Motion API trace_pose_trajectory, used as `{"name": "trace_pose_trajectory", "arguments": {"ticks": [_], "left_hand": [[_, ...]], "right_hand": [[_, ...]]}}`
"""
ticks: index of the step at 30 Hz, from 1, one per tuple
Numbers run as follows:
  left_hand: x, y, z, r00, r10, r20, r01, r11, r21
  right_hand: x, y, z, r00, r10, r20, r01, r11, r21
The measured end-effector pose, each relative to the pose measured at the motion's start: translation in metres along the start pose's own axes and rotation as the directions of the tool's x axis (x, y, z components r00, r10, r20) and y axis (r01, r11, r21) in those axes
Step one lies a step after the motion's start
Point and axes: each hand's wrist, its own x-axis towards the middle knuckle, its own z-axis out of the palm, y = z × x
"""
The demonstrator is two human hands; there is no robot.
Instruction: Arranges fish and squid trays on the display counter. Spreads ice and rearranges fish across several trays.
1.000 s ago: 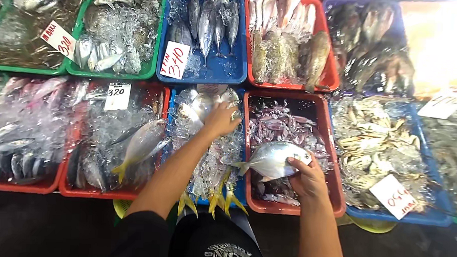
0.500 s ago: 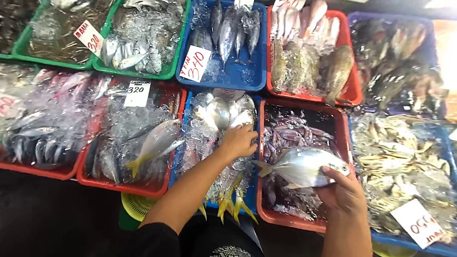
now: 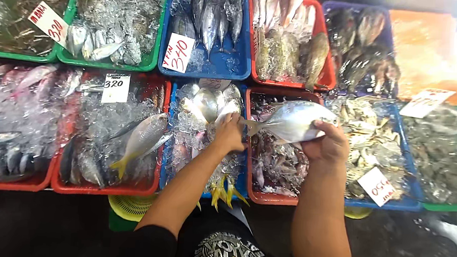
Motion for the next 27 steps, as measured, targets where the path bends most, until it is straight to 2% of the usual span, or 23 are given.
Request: {"name": "trace_pose_trajectory", "arguments": {"ticks": [2, 4, 7, 11, 13, 18, 21, 23, 24, 25, 27], "left_hand": [[0.018, 0.008, -0.002, 0.998, 0.01, 0.065, -0.012, 0.999, 0.032], [0.02, 0.013, -0.01, 0.99, -0.042, 0.137, 0.04, 0.999, 0.016], [0.017, 0.01, -0.012, 0.981, -0.096, 0.167, 0.106, 0.993, -0.054], [0.006, 0.017, -0.003, 0.984, -0.013, 0.178, 0.034, 0.992, -0.119], [-0.016, 0.016, 0.006, 0.987, 0.056, 0.148, -0.033, 0.987, -0.156], [-0.068, 0.017, 0.02, 0.981, 0.178, 0.079, -0.162, 0.972, -0.17], [-0.076, 0.005, 0.008, 0.968, 0.229, -0.103, -0.246, 0.949, -0.197], [-0.065, -0.007, -0.005, 0.976, 0.09, -0.197, -0.113, 0.988, -0.109], [-0.057, -0.016, -0.01, 0.984, 0.004, -0.18, -0.013, 0.999, -0.047], [-0.049, -0.026, -0.013, 0.992, -0.068, -0.108, 0.069, 0.998, 0.005], [-0.042, -0.04, -0.015, 0.991, -0.129, 0.027, 0.126, 0.989, 0.084]], "right_hand": [[-0.005, -0.002, -0.009, 0.998, 0.0, -0.071, 0.0, 1.0, -0.002], [-0.011, -0.006, -0.018, 0.995, 0.012, -0.102, -0.011, 1.0, 0.012], [-0.023, -0.004, -0.023, 0.992, 0.05, -0.118, -0.045, 0.998, 0.043], [-0.022, -0.002, -0.01, 0.983, 0.079, -0.166, -0.077, 0.997, 0.015], [-0.015, -0.005, 0.003, 0.984, 0.095, -0.152, -0.099, 0.995, -0.02], [0.014, 0.009, 0.046, 0.995, 0.091, 0.029, -0.084, 0.979, -0.186], [0.031, 0.034, 0.069, 0.99, 0.14, 0.004, -0.137, 0.976, -0.168], [0.039, 0.046, 0.078, 0.983, 0.175, -0.05, -0.18, 0.976, -0.122], [0.043, 0.051, 0.081, 0.98, 0.188, -0.064, -0.194, 0.976, -0.1], [0.047, 0.055, 0.083, 0.978, 0.199, -0.065, -0.204, 0.976, -0.082], [0.056, 0.059, 0.086, 0.97, 0.239, -0.036, -0.241, 0.967, -0.086]]}}
